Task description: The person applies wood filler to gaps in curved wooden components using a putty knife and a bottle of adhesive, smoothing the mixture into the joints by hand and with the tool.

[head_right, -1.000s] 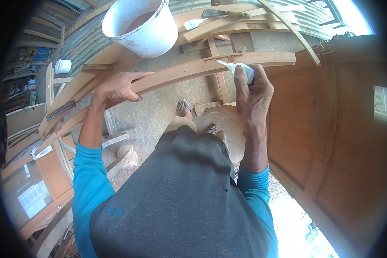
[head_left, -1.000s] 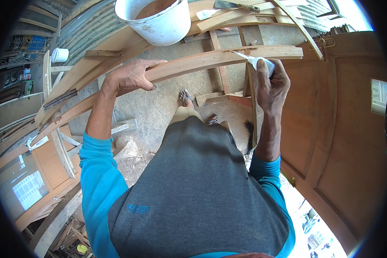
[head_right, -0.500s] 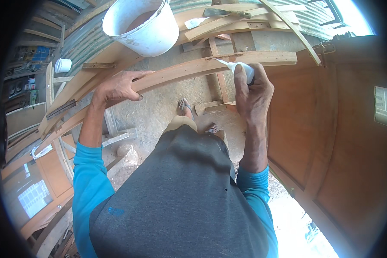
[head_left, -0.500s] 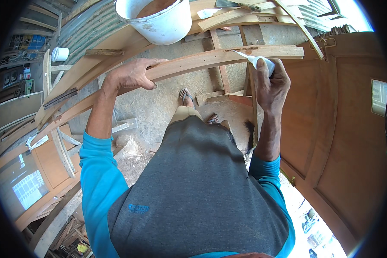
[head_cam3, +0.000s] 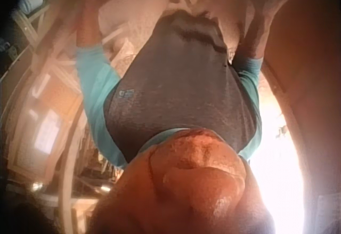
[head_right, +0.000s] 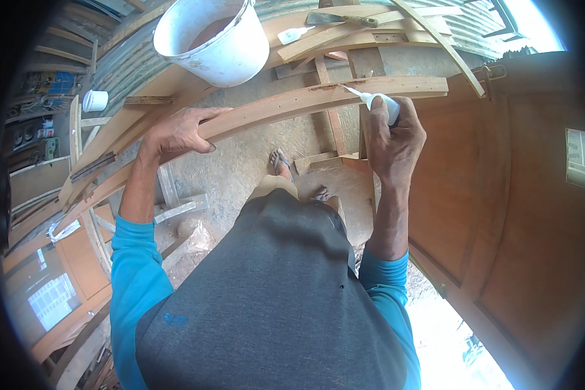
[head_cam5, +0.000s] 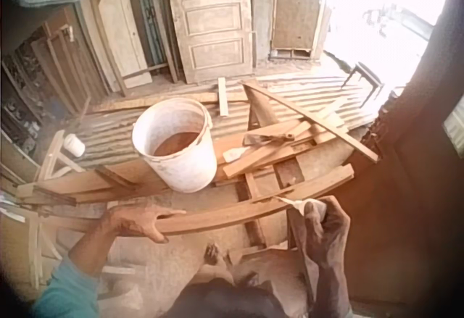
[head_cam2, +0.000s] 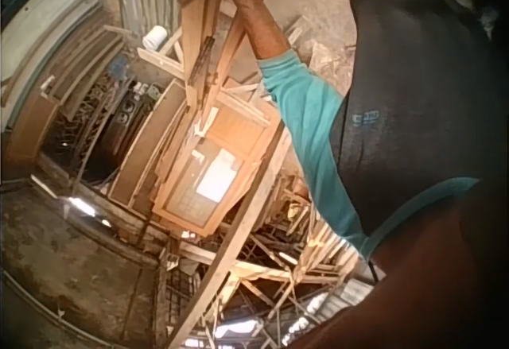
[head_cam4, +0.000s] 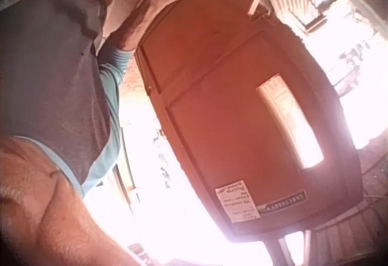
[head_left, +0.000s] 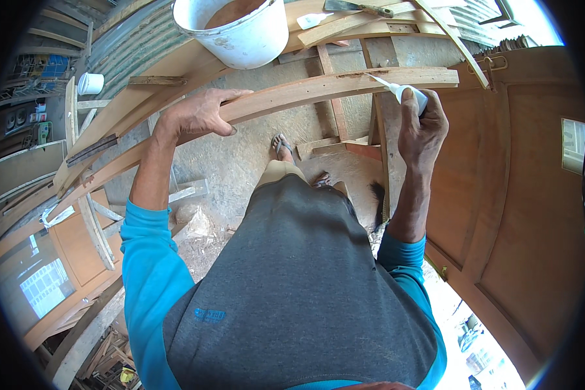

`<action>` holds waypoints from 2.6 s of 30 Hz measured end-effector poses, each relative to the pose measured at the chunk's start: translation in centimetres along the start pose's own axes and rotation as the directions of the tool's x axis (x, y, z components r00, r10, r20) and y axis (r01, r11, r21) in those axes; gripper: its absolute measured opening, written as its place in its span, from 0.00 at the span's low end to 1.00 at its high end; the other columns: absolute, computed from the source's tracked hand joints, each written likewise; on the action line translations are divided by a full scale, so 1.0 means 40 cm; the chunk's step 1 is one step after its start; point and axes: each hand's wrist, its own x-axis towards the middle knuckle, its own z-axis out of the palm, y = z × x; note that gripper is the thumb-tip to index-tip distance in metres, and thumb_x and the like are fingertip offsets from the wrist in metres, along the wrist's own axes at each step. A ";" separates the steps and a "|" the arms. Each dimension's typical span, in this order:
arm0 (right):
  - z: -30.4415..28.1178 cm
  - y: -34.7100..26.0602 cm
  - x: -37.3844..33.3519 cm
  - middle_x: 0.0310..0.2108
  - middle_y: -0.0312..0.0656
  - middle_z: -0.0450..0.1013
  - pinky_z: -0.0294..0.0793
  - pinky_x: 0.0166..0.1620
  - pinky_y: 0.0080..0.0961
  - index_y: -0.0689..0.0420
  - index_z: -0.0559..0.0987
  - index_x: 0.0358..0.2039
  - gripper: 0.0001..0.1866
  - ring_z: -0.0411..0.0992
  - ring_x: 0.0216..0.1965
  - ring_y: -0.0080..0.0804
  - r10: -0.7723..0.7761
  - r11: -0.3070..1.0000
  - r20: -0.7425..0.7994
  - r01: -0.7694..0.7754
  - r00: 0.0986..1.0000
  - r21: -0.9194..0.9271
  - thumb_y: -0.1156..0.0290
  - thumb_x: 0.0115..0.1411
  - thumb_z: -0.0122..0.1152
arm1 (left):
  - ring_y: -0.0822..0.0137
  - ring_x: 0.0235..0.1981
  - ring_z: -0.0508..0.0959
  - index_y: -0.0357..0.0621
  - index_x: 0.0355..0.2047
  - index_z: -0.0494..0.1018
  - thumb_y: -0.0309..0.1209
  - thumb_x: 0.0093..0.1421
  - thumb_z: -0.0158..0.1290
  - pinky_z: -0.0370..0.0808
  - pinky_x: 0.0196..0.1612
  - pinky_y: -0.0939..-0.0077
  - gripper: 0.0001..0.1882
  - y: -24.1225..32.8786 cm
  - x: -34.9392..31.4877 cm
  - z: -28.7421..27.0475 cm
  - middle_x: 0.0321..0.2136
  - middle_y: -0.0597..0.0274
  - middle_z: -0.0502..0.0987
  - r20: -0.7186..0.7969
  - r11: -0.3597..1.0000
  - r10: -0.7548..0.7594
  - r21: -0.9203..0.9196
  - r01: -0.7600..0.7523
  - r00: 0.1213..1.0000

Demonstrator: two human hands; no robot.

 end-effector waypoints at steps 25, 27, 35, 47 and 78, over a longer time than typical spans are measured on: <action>-0.025 0.036 0.010 0.27 0.32 0.77 0.72 0.34 0.21 0.64 0.83 0.38 0.12 0.70 0.30 0.15 -0.011 0.998 -0.091 0.017 0.996 0.068 0.66 0.74 0.66 | 0.56 0.51 0.82 0.47 0.73 0.71 0.38 0.40 0.67 0.78 0.59 0.64 0.54 0.025 -0.005 -0.003 0.54 0.50 0.84 -0.004 0.999 -0.029 0.022 0.029 1.000; -0.032 0.031 0.015 0.27 0.31 0.76 0.71 0.33 0.20 0.64 0.83 0.38 0.12 0.70 0.30 0.15 -0.016 1.000 -0.122 0.019 0.992 0.023 0.66 0.74 0.66 | 0.56 0.50 0.83 0.46 0.73 0.71 0.38 0.40 0.67 0.79 0.58 0.64 0.53 0.027 -0.009 -0.003 0.53 0.49 0.85 -0.010 1.000 -0.028 0.011 0.028 1.000; -0.046 0.034 0.017 0.27 0.31 0.76 0.70 0.33 0.20 0.63 0.83 0.37 0.12 0.69 0.30 0.15 -0.016 1.000 -0.106 0.019 0.994 0.025 0.67 0.73 0.66 | 0.61 0.46 0.83 0.42 0.71 0.72 0.33 0.40 0.67 0.79 0.56 0.68 0.51 0.029 -0.013 0.006 0.49 0.50 0.86 -0.044 0.999 -0.002 -0.040 0.000 0.999; -0.069 0.052 0.008 0.24 0.31 0.73 0.64 0.27 0.18 0.63 0.83 0.39 0.14 0.65 0.23 0.13 0.183 0.961 -0.085 -0.160 0.980 0.226 0.64 0.74 0.64 | 0.59 0.49 0.82 0.42 0.73 0.70 0.34 0.41 0.67 0.77 0.59 0.68 0.53 0.038 -0.019 0.013 0.52 0.49 0.84 -0.039 0.999 -0.021 -0.038 0.019 0.999; -0.336 0.177 -0.268 0.41 0.45 0.80 0.77 0.40 0.20 0.59 0.78 0.52 0.10 0.78 0.36 0.23 0.467 0.548 0.072 -0.352 0.881 0.759 0.68 0.75 0.58 | 0.45 0.76 0.63 0.57 0.77 0.64 0.19 0.46 0.68 0.57 0.78 0.44 0.55 -0.043 -0.054 0.521 0.76 0.50 0.64 -0.660 0.817 0.316 0.554 0.157 0.682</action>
